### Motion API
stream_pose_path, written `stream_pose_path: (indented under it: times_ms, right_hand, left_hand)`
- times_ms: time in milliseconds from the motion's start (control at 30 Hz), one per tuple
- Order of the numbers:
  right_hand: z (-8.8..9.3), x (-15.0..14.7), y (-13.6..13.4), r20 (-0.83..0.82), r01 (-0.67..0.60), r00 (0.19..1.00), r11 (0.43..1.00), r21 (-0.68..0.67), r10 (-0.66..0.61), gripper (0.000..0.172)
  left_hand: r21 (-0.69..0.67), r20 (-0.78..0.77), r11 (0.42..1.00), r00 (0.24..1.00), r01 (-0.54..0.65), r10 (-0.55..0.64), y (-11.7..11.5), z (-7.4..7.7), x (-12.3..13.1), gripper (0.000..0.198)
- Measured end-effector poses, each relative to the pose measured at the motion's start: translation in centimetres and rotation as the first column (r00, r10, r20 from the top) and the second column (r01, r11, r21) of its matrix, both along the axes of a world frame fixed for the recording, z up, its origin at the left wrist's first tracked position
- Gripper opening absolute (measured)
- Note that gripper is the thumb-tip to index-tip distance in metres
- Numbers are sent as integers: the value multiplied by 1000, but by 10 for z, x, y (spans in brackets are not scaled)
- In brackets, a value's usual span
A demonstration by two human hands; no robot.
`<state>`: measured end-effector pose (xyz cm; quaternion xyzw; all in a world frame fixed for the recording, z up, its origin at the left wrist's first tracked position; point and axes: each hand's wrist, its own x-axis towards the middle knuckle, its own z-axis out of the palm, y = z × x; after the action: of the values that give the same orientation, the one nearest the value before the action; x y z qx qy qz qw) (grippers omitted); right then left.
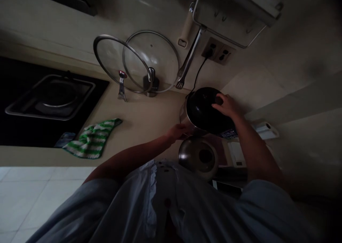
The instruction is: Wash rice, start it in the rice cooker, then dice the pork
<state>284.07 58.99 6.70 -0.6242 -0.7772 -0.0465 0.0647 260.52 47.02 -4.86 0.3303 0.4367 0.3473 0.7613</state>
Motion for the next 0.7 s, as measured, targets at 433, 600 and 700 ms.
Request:
stream_pose_path:
  times_ms: [433, 600, 700]
  right_hand:
    - [-7, -9, 22, -43, -57, 997, 997, 49, 59, 53]
    - [-21, -8, 29, -25, -82, 996, 996, 23, 82, 54]
    - [-25, -4, 31, -27, -73, 997, 997, 5, 73, 54]
  left_hand:
    - [-49, 61, 999, 998, 7, -4, 0, -9, 4, 29]
    - [-57, 35, 996, 997, -63, 65, 3, -10, -5, 25]
    - [-46, 8, 996, 997, -77, 78, 6, -7, -6, 21]
